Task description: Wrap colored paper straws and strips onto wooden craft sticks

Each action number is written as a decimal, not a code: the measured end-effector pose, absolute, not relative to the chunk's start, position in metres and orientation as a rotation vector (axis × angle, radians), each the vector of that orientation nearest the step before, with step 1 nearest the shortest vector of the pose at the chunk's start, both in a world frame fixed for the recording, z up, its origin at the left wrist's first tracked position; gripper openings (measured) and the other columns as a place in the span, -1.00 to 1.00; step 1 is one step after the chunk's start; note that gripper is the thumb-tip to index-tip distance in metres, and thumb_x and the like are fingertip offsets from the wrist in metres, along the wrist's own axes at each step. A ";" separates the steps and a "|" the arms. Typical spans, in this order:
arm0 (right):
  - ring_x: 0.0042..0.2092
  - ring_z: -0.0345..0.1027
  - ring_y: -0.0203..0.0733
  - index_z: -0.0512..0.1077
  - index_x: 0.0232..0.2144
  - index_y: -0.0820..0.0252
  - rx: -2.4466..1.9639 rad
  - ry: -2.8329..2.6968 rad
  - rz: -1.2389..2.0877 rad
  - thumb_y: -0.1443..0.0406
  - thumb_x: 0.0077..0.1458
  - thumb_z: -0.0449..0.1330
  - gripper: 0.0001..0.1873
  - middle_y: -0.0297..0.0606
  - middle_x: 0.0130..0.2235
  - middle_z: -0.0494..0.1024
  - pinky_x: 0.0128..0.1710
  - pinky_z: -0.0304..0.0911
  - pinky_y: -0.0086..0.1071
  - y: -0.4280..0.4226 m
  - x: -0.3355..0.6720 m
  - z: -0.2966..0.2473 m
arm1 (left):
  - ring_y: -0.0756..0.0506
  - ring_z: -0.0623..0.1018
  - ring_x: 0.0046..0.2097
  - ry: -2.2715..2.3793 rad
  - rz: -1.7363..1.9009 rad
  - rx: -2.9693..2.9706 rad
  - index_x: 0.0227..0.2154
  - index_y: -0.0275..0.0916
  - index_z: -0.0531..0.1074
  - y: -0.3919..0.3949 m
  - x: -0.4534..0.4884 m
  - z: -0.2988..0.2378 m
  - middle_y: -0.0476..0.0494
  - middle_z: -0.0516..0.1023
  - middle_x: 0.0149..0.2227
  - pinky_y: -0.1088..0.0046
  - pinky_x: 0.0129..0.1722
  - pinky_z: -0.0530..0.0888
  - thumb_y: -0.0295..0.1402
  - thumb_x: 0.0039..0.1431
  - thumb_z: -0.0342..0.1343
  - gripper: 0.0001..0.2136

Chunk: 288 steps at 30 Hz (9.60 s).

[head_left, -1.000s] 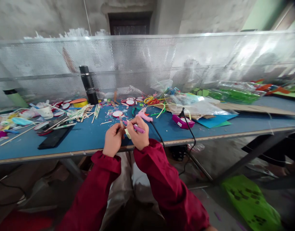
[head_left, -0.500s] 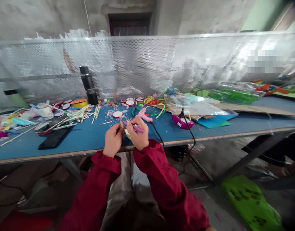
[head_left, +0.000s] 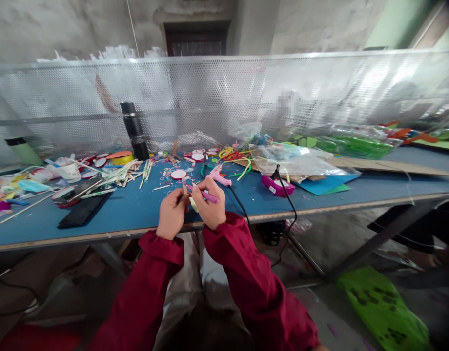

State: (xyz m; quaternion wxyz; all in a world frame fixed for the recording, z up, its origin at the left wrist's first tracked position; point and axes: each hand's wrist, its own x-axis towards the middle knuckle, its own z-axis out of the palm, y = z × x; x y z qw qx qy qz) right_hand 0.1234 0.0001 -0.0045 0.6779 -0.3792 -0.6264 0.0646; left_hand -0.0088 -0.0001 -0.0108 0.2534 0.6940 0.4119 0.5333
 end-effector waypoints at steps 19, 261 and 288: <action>-0.35 0.36 -0.21 0.33 -0.48 0.09 -0.830 -1.437 0.137 0.30 0.18 0.14 -0.82 -0.36 -0.44 0.48 -0.28 0.26 -0.31 -0.001 0.124 -0.004 | -0.02 0.36 -0.49 1.143 1.434 1.898 -0.48 -0.20 0.38 -0.002 -0.009 -0.011 0.05 0.35 -0.57 0.47 -0.44 0.24 -0.26 0.32 0.04 -0.75; -0.37 0.35 -0.22 0.32 -0.50 0.09 -0.819 -1.405 0.089 0.34 0.13 0.17 -0.83 -0.38 -0.47 0.46 -0.29 0.24 -0.32 -0.005 0.122 -0.003 | -0.02 0.36 -0.47 1.139 1.445 1.900 -0.48 -0.20 0.36 -0.005 -0.007 -0.009 0.05 0.37 -0.55 0.46 -0.42 0.26 -0.30 0.31 0.02 -0.77; -0.35 0.35 -0.22 0.31 -0.50 0.09 -0.845 -1.432 0.101 0.32 0.16 0.15 -0.82 -0.38 -0.45 0.46 -0.27 0.24 -0.32 -0.006 0.123 -0.001 | -0.03 0.38 -0.47 1.134 1.441 1.896 -0.48 -0.19 0.36 -0.004 -0.008 -0.010 0.04 0.37 -0.56 0.47 -0.42 0.26 -0.30 0.29 0.02 -0.78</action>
